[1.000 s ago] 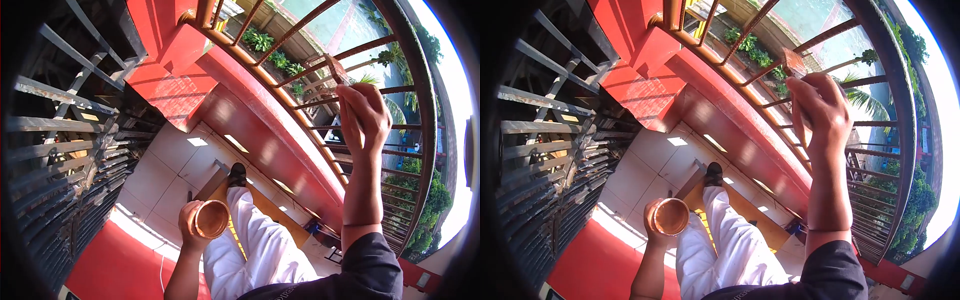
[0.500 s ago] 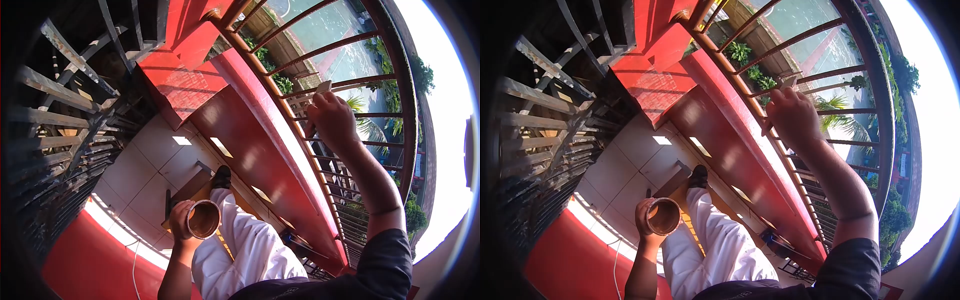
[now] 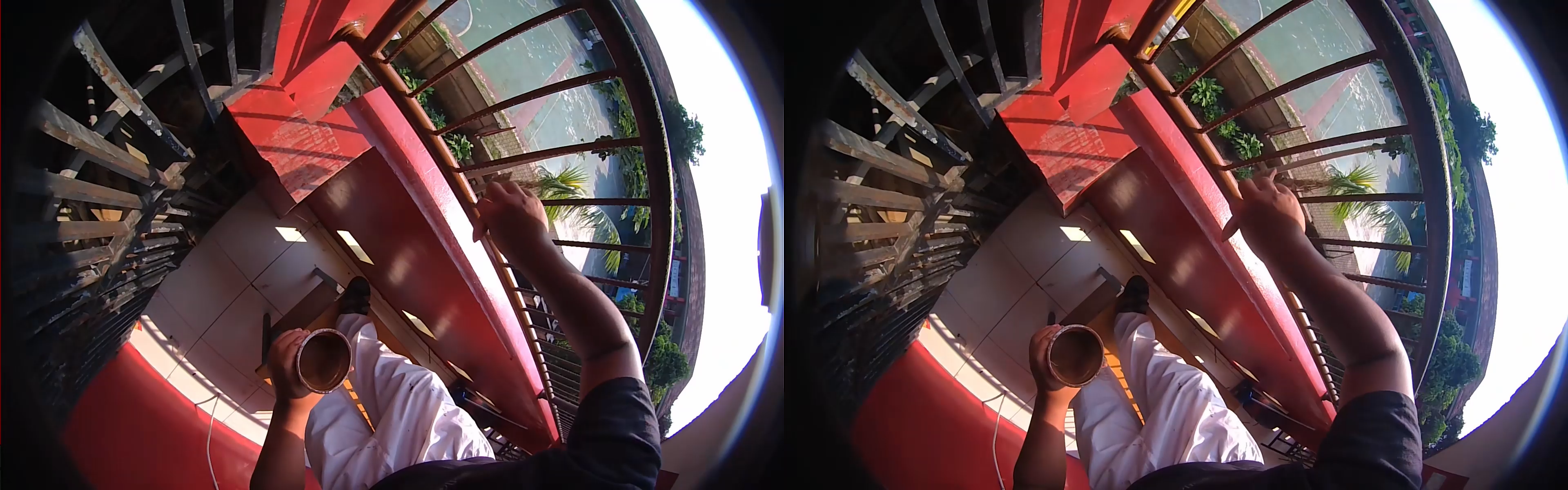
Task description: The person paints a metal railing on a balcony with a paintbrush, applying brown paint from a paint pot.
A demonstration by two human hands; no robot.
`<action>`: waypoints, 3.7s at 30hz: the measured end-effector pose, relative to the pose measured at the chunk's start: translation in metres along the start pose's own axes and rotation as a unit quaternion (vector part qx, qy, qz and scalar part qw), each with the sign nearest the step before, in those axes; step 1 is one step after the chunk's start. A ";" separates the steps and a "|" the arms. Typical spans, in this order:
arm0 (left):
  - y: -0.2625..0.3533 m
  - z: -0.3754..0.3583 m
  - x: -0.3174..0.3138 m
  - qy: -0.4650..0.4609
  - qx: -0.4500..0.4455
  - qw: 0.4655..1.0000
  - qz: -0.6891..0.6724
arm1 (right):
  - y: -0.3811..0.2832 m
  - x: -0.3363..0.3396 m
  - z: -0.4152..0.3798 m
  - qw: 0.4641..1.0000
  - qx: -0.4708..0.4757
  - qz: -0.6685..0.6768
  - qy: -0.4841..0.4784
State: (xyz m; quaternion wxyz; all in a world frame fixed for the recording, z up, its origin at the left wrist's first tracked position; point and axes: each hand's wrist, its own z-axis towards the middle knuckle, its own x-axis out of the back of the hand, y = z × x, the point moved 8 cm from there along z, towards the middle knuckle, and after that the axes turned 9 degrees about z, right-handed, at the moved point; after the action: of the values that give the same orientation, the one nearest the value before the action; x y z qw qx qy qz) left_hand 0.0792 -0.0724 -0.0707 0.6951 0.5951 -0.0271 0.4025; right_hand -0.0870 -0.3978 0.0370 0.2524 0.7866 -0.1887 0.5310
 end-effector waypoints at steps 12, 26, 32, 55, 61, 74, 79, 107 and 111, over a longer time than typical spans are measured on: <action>-0.002 -0.002 -0.010 -0.006 0.031 0.999 -0.016 | 0.035 0.144 -0.056 0.971 -0.081 -0.117 0.192; -0.003 -0.002 -0.008 -0.007 0.001 1.000 0.011 | 0.016 0.128 -0.045 0.979 -0.032 -0.096 0.175; 0.000 0.003 -0.007 0.011 0.008 1.000 -0.005 | 0.027 0.107 -0.047 0.992 -0.006 -0.040 0.117; -0.017 -0.020 -0.001 -0.011 0.044 0.999 0.006 | 0.000 -0.036 0.016 0.993 -0.002 0.070 0.098; -0.016 -0.021 0.001 -0.011 0.037 0.999 0.008 | 0.008 -0.042 0.022 0.993 -0.058 -0.009 0.105; -0.006 -0.018 -0.002 -0.003 0.036 0.999 0.021 | 0.015 -0.057 0.041 0.995 -0.086 -0.025 0.051; -0.010 -0.022 -0.002 -0.003 0.039 0.999 0.026 | -0.007 -0.057 0.043 0.993 -0.036 0.075 0.082; 0.031 -0.002 -0.001 -0.015 -0.002 1.000 0.017 | 0.039 -0.071 -0.008 0.956 -0.043 0.135 0.257; 0.038 -0.001 -0.003 -0.028 -0.008 0.999 0.031 | 0.060 -0.022 -0.048 0.894 -0.110 0.170 0.399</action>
State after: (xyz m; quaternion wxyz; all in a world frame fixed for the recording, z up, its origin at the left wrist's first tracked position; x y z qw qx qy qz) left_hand 0.0545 -0.0744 -0.0418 0.6861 0.5993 -0.0683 0.4066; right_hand -0.1646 -0.4160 0.0427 0.2974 0.4319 -0.2603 0.8107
